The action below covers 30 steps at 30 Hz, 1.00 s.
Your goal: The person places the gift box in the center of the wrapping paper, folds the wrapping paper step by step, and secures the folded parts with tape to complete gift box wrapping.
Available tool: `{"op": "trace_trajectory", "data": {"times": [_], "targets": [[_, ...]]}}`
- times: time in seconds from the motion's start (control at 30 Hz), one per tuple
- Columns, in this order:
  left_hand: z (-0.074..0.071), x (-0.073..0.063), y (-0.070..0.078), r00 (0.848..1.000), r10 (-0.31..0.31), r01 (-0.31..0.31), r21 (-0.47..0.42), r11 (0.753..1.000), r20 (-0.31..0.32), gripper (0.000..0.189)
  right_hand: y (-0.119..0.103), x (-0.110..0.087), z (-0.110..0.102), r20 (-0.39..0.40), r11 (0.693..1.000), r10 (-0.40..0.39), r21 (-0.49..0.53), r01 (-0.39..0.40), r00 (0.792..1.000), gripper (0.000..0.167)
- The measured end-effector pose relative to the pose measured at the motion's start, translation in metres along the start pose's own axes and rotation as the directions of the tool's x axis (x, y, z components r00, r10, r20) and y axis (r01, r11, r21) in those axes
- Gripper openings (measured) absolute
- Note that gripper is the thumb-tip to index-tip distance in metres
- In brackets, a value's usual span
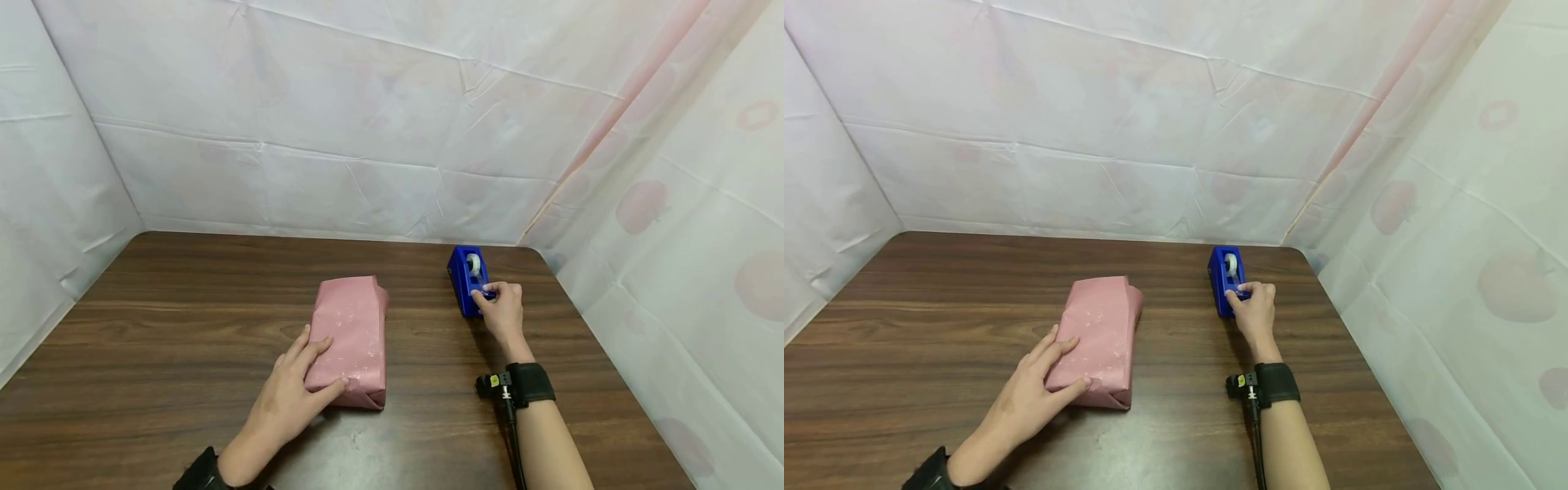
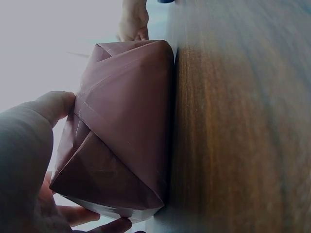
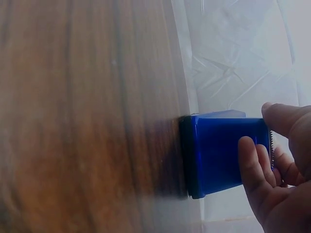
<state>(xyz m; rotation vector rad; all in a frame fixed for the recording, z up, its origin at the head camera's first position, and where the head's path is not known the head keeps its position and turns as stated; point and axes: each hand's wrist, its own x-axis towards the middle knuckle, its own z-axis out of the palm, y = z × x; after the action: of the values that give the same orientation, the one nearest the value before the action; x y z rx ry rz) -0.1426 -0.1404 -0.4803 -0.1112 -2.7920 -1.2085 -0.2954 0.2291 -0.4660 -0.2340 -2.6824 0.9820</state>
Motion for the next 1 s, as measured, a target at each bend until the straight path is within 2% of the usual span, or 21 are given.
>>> {"op": "trace_trajectory", "data": {"times": [0.33, 0.4, 0.47, 0.57, 0.63, 0.67, 0.73, 0.77, 0.87, 1.0], "targets": [[0.000, 0.000, 0.001, 1.000, -0.001, 0.001, 0.008, 1.000, 0.000, 0.074, -0.002, 0.001, -0.002, 0.039, 0.994, 0.025, 0.104, -0.029, 0.999, 0.039], [0.000, 0.000, 0.001, 1.000, 0.001, -0.001, 0.010, 1.000, -0.001, 0.075, -0.002, 0.001, -0.002, 0.031, 0.995, 0.019, 0.097, -0.022, 0.999, 0.039], [0.000, 0.000, 0.001, 1.000, -0.001, 0.001, 0.010, 1.000, -0.001, 0.075, -0.002, 0.000, -0.003, 0.024, 0.990, 0.028, 0.137, -0.031, 0.999, 0.039], [0.000, 0.000, 0.000, 1.000, -0.001, 0.001, 0.008, 1.000, -0.001, 0.075, -0.005, -0.002, -0.005, 0.017, 0.957, 0.090, 0.275, -0.092, 0.996, 0.043], [0.000, 0.000, 0.000, 1.000, -0.001, 0.001, 0.006, 1.000, 0.001, 0.075, -0.008, -0.003, -0.006, 0.032, 0.906, 0.156, 0.393, -0.156, 0.987, 0.046], [0.000, 0.000, 0.000, 1.000, -0.001, 0.001, 0.007, 1.000, 0.002, 0.075, -0.009, -0.003, -0.007, 0.032, 0.889, 0.184, 0.420, -0.181, 0.982, 0.046], [-0.001, 0.000, 0.001, 1.000, -0.001, 0.001, 0.009, 1.000, 0.006, 0.075, -0.010, -0.004, -0.008, 0.045, 0.870, 0.238, 0.434, -0.234, 0.970, 0.045], [-0.001, 0.000, 0.001, 1.000, -0.002, 0.002, 0.012, 1.000, 0.007, 0.075, -0.011, -0.004, -0.009, 0.050, 0.871, 0.254, 0.423, -0.250, 0.966, 0.043], [-0.001, 0.000, 0.001, 1.000, -0.007, 0.007, 0.024, 1.000, 0.011, 0.076, -0.012, -0.004, -0.009, 0.072, 0.874, 0.277, 0.395, -0.282, 0.958, 0.041], [-0.001, 0.000, 0.002, 1.000, -0.016, 0.015, 0.040, 0.999, 0.015, 0.075, -0.011, -0.003, -0.008, 0.112, 0.842, 0.289, 0.443, -0.308, 0.951, 0.040]]}}
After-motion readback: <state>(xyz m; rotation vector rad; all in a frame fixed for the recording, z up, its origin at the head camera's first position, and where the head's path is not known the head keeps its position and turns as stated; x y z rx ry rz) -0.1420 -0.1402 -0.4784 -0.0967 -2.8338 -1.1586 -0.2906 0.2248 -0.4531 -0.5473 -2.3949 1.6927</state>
